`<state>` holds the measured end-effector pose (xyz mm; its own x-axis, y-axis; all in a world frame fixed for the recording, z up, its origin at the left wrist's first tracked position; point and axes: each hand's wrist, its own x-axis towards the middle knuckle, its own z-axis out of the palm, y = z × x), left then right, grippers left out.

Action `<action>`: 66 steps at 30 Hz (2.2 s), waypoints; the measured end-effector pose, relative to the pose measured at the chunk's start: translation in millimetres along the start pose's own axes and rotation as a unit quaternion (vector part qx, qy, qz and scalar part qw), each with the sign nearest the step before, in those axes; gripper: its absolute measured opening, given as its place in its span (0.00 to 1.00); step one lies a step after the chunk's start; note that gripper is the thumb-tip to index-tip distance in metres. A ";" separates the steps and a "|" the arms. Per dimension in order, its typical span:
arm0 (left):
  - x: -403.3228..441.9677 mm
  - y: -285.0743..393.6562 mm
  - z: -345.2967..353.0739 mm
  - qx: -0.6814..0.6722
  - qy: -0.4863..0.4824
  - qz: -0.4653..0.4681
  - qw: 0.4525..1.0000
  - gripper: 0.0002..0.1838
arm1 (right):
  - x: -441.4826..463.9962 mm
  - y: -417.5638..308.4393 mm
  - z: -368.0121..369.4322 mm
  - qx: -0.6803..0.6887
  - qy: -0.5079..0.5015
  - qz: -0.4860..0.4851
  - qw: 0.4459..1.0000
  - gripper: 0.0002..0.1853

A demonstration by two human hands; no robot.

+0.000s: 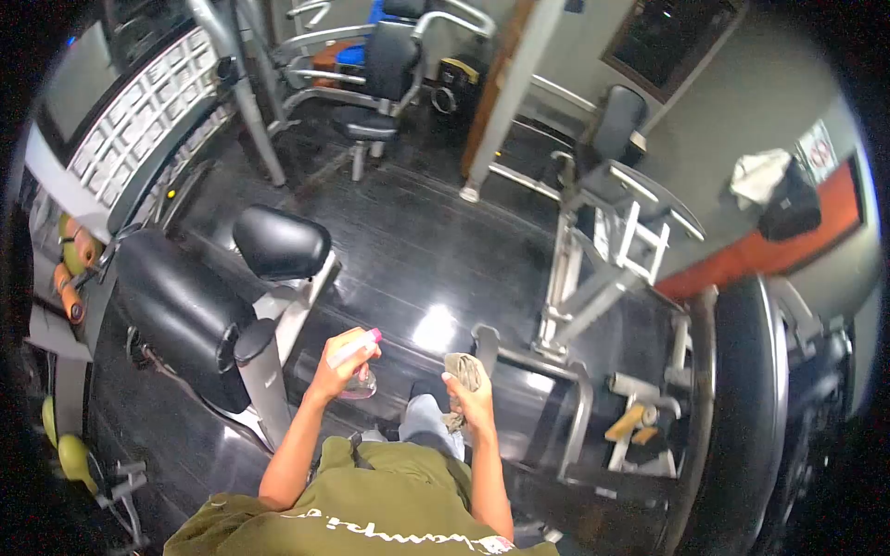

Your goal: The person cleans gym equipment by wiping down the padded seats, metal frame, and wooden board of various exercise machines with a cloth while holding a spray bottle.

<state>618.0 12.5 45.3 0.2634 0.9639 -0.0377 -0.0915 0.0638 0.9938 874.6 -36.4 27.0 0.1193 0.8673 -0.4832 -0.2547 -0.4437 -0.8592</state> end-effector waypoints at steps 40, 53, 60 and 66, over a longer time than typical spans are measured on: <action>274.2 -182.0 -395.4 -0.227 0.674 -0.174 0.681 0.21 | 503.3 -2.3 454.3 -0.455 -0.369 0.149 0.797 0.21; 285.5 -240.5 -426.9 -0.364 0.715 -0.166 0.573 0.27 | 554.8 67.0 523.9 -0.456 -0.445 0.019 0.770 0.22; 276.0 -235.7 -427.9 -0.432 0.675 -0.177 0.571 0.38 | 560.6 100.7 613.2 -0.462 -0.563 -0.214 0.651 0.18; 275.9 -236.3 -430.2 -0.462 0.679 -0.197 0.537 0.40 | 552.3 107.6 595.7 -0.505 -0.589 -0.289 0.561 0.21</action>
<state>299.2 374.5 -245.1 -0.4476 0.0893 -0.8898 -0.8869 -0.1713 0.4290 341.4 529.3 -232.3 -0.9667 0.2148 -0.1394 0.2436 0.6035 -0.7593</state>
